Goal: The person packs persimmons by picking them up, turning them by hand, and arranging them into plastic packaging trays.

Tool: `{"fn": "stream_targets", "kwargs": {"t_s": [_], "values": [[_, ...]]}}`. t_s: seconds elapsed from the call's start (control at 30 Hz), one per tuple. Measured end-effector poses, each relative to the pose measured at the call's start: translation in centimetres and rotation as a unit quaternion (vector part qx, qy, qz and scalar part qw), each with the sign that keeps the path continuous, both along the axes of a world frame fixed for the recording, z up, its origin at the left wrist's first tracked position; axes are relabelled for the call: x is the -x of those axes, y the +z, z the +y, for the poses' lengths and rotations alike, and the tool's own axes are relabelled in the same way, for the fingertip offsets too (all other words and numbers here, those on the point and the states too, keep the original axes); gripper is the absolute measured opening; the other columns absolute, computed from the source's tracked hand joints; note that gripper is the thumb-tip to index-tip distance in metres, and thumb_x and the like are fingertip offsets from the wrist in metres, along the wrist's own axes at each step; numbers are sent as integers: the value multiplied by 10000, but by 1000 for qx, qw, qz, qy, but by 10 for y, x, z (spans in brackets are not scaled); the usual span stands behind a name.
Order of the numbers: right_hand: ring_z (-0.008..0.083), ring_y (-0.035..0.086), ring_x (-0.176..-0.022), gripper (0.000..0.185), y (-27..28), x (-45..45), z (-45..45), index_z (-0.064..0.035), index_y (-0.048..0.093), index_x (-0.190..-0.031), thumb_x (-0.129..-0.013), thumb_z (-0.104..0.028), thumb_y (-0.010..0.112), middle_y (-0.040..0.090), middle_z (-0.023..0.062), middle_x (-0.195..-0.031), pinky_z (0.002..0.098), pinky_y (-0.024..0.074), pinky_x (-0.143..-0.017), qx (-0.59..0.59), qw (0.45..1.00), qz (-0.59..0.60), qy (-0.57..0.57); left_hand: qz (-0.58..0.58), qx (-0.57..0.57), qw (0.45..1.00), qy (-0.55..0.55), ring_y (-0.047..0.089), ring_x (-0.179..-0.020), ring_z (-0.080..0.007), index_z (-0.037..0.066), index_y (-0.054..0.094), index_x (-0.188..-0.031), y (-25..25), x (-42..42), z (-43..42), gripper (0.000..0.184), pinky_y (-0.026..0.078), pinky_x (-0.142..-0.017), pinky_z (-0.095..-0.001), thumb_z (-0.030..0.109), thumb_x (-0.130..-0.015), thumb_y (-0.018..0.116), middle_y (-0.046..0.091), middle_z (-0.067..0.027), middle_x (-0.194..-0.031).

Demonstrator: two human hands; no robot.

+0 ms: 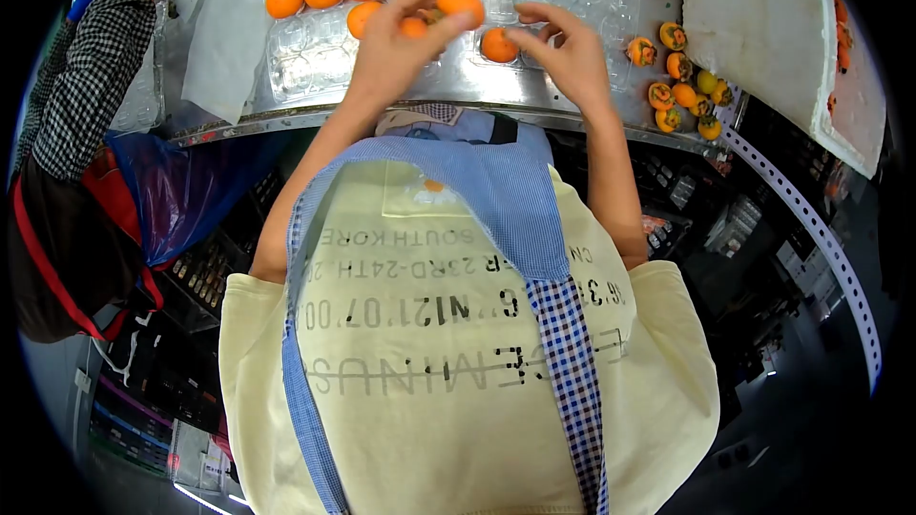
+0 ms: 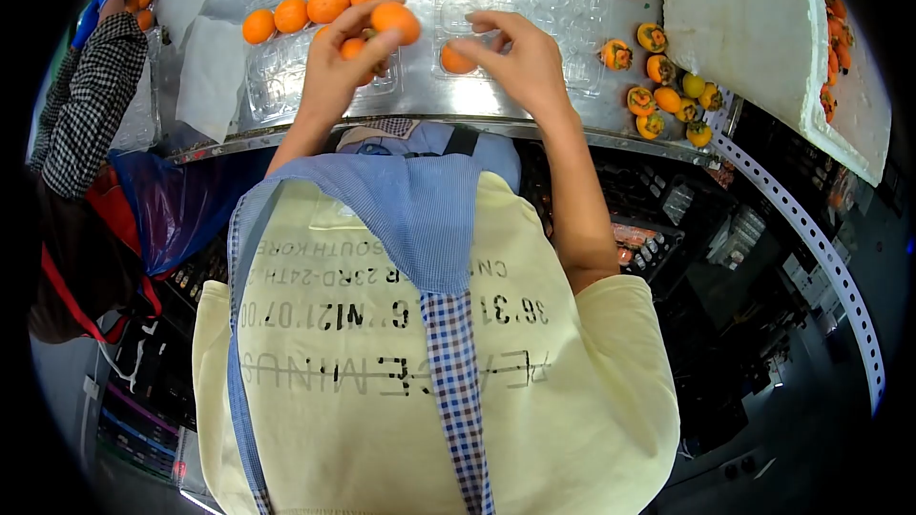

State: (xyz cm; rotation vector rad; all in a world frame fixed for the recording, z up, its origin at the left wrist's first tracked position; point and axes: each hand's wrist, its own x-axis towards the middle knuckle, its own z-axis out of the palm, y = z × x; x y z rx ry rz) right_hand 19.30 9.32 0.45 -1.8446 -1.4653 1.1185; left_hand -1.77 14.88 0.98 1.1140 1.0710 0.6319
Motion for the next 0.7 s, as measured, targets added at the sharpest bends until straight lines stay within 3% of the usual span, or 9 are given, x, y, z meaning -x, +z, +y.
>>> {"fn": "stream_targets", "kwargs": {"t_s": [0.07,0.17,0.27,0.37,0.47,0.57,0.67,0.7], "values": [[192,615,-738,359,15,3,-1,-120,630,-1084,-755,-233,719,633,18,-998,288,497,-695,19,979,-169,108,-99,63,993,20,528,-631,-92,9,575,-1129,-7,16,1,396,434,-559,-231,260,-833,652,585,-37,-813],[242,618,-754,422,-1,8,-8,-159,607,-1117,-717,-219,728,603,15,-1038,320,500,-677,-98,925,-305,201,-152,95,982,59,506,-605,-101,-6,572,-1087,-5,29,-1,357,424,-548,-235,280,-874,560,582,-54,-833],[269,618,-784,479,-4,14,-6,-157,584,-1142,-696,-235,742,587,16,-1062,361,501,-675,-68,915,-338,209,-184,113,975,57,515,-610,-114,-7,565,-1096,-16,46,-7,365,430,-554,-245,284,-877,548,590,-78,-866],[216,610,-739,476,-11,5,-5,-149,588,-1138,-698,-223,753,592,9,-1017,314,483,-620,-74,950,-248,177,-169,126,976,46,516,-634,-149,-59,487,-1194,-18,58,-13,452,417,-573,-258,281,-896,479,603,-159,-980],[137,592,-737,471,1,0,-2,-116,584,-1141,-710,-198,755,596,6,-1014,243,442,-580,-25,992,-72,104,-206,135,968,55,515,-635,-145,-59,468,-1208,-19,67,-17,467,424,-572,-256,292,-900,460,605,-181,-1016],[86,564,-741,474,6,3,-3,-57,565,-1153,-735,-177,751,597,19,-1043,191,395,-561,-47,992,-83,80,-206,127,969,58,514,-635,-140,-59,471,-1200,-17,71,-20,471,431,-573,-252,302,-898,452,604,-181,-1015],[119,591,-788,433,-5,1,-10,-28,541,-1190,-816,-195,683,595,72,-1087,200,419,-568,25,999,22,11,-197,130,970,61,514,-638,-135,-57,478,-1191,-18,72,-21,468,437,-573,-248,305,-895,450,602,-180,-1020],[143,600,-793,418,-4,3,-10,-13,539,-1187,-842,-221,650,596,89,-1074,221,446,-587,30,992,117,-40,-196,130,970,63,513,-639,-136,-55,480,-1189,-18,73,-21,473,436,-571,-250,312,-892,450,602,-179,-1017]]}}
